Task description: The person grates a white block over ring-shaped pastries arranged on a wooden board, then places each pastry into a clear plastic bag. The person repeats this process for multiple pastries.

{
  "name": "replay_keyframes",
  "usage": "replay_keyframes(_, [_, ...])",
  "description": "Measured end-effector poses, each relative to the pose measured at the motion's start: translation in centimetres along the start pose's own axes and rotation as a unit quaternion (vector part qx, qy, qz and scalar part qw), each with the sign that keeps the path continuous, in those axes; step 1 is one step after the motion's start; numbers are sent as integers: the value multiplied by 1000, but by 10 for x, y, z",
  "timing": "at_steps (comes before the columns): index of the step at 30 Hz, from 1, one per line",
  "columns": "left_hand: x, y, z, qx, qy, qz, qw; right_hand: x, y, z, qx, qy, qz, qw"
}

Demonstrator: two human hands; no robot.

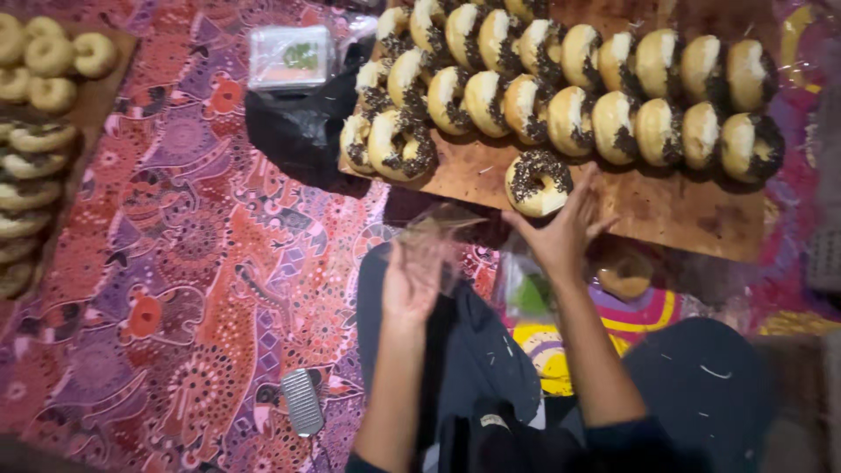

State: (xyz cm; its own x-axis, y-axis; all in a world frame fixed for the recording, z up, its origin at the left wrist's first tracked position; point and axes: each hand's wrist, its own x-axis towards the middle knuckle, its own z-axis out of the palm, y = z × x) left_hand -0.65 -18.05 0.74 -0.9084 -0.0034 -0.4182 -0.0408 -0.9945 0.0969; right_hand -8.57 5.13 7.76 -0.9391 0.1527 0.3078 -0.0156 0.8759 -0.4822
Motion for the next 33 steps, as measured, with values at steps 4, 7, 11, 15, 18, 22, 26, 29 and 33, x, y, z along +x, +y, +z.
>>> replay_keyframes(4, [-2, -1, 13, 0, 12, 8, 1000, 0, -30, -17, 256, -28, -28, 966])
replay_keyframes(7, [-9, 5, 19, 16, 41, 20, 999, -35, -26, -60, 356, -97, -40, 929])
replay_keyframes(11, [-26, -19, 33, 15, -16, -5, 1000, -85, -25, -98, 426, -82, -111, 894])
replay_keyframes(15, [-54, -70, 57, 42, -43, -4, 998, -97, -30, -112, 368, -89, -46, 924])
replay_keyframes(18, [-66, -80, 78, 97, -15, 12, 995, -92, -29, -126, 332, -128, -135, 925])
replay_keyframes(22, [-80, -94, 93, 162, 67, 38, 984, -89, -27, -139, 306, -166, -63, 935])
replay_keyframes(26, [-86, -118, 85, 152, 11, -37, 988, -96, -32, -146, 265, -96, -96, 955])
replay_keyframes(29, [-76, -118, 70, 143, 15, -93, 985, -101, -31, -160, 186, -32, -96, 977])
replay_keyframes(33, [-66, -113, 52, 181, -2, -135, 974, -100, -21, -182, 107, 53, -257, 959])
